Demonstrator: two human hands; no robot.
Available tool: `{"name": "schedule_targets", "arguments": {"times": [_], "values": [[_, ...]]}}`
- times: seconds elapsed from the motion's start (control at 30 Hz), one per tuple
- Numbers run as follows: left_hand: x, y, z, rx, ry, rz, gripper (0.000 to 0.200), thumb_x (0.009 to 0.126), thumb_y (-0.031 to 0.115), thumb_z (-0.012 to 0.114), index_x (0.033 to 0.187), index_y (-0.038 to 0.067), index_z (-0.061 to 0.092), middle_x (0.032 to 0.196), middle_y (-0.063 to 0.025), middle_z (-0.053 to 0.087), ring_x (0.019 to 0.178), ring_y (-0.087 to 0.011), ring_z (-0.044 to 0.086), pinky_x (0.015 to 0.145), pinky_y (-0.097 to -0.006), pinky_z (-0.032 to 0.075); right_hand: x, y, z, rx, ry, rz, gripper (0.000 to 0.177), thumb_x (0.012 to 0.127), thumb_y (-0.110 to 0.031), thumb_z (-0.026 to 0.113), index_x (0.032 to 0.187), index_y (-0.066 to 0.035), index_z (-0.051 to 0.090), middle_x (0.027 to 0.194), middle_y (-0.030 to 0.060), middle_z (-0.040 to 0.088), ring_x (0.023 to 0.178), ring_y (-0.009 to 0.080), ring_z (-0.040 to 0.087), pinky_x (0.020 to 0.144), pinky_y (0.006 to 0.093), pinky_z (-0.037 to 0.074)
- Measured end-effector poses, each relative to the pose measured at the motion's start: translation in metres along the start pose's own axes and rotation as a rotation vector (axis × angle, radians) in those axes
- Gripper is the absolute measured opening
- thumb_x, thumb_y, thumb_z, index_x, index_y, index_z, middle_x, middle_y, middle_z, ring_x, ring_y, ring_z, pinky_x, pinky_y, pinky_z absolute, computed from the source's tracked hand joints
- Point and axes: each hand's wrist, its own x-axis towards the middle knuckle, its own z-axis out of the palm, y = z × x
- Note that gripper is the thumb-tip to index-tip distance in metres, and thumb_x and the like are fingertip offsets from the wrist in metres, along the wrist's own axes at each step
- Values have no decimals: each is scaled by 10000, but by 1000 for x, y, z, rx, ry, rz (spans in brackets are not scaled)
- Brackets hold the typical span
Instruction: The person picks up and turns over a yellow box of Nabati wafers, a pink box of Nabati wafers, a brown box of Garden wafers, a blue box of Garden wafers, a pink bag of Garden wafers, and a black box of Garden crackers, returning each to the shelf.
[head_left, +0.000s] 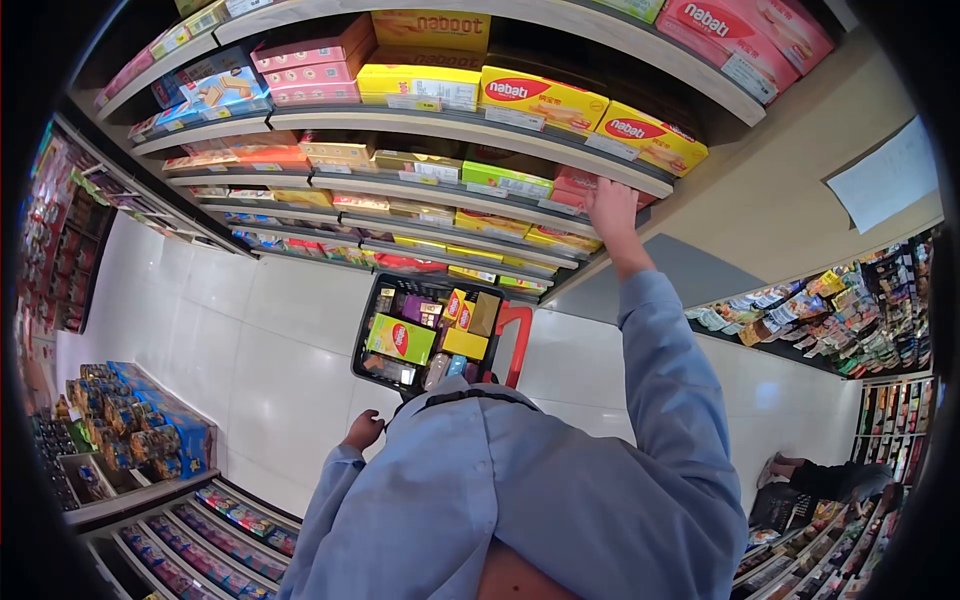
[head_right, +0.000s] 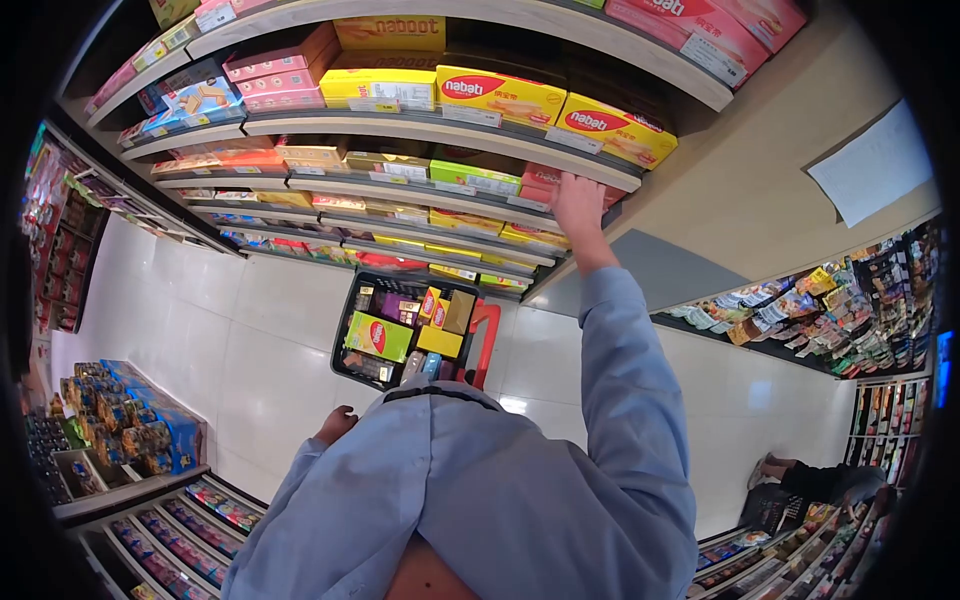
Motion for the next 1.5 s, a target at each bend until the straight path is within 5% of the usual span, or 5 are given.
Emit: {"name": "schedule_targets", "arguments": {"times": [0.33,1.33,1.5], "values": [[-2,-5,-11,-22,-3,-37,522,869,286,650,1284,-27,596,1080,-246,712,1037,-369,685,923,-415,540,-21,-4,-5,2,249,-192,502,809,-243,722,1239,-54,545,1198,134,560,1152,333,515,1046,539,344],[-13,-2,-21,84,-22,-22,511,877,293,645,1289,-8,602,1060,-225,724,1034,-354,690,914,-409,542,-44,16,-17,-63,236,-279,615,849,-84,610,1442,-162,467,1309,97,505,1256,276,486,1118,533,317],[-5,2,-26,77,-1,-10,519,878,300,652,1285,-18,600,1079,-232,716,1037,-361,688,909,-414,544,-65,16,-39,150,139,-277,722,743,-83,747,1418,-154,499,1269,118,532,1243,305,498,1093,496,359]]}}
